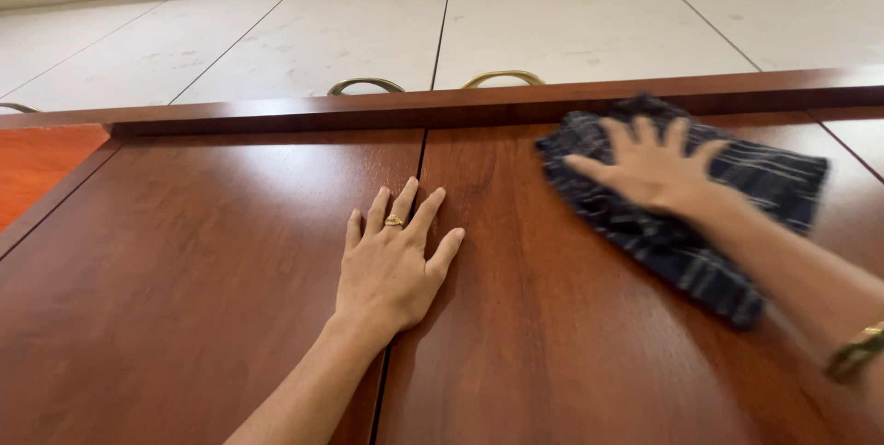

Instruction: The person wipes the white marble band and wooden door panels of a wall-mounted cabinet with a dark plaid cloth, steadying the doors with the other hand. They work across several door sections, wipe the top ledge of the cabinet, and finish along the lower white trim near the brass handles.

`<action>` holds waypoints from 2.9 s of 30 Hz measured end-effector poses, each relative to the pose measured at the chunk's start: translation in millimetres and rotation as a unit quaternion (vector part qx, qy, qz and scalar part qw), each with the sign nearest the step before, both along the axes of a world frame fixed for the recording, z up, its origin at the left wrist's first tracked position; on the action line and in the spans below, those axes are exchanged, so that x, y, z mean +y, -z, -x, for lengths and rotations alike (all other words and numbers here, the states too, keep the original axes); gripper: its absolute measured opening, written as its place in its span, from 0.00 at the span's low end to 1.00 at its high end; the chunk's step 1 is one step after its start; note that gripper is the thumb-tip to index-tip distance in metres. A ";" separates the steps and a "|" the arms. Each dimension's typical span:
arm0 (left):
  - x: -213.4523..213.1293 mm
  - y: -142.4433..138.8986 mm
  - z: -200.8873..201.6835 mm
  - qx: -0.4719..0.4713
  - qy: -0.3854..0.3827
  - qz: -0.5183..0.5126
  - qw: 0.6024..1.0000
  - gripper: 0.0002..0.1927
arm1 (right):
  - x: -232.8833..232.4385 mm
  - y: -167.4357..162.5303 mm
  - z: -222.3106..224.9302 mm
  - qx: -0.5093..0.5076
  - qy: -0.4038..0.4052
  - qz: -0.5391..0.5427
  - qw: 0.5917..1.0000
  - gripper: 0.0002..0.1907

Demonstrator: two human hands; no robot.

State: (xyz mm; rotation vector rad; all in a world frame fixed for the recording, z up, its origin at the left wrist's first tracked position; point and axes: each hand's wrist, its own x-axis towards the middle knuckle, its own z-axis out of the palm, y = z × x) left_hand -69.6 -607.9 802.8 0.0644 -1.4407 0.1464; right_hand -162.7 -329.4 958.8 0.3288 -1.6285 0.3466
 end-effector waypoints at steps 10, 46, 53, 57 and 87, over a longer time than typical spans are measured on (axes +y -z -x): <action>-13.7 -4.7 8.0 0.073 0.033 0.045 0.996 0.37 | -147.5 21.5 -57.7 0.059 -0.018 -0.166 0.984 0.48; -12.9 10.6 -4.2 0.013 0.016 0.087 0.996 0.39 | -12.9 27.3 -7.0 0.071 -0.006 -0.062 0.996 0.60; -0.1 12.4 5.2 -0.027 -0.007 0.126 0.992 0.34 | 148.7 29.0 44.8 0.022 0.012 0.157 0.987 0.63; 39.0 8.4 26.0 0.041 -0.011 0.079 0.996 0.37 | 134.2 32.3 33.9 -0.032 0.006 0.142 0.989 0.60; 106.8 14.6 34.9 -0.001 -0.034 -0.006 0.999 0.40 | 56.9 94.6 4.4 0.067 -0.006 -0.237 0.969 0.47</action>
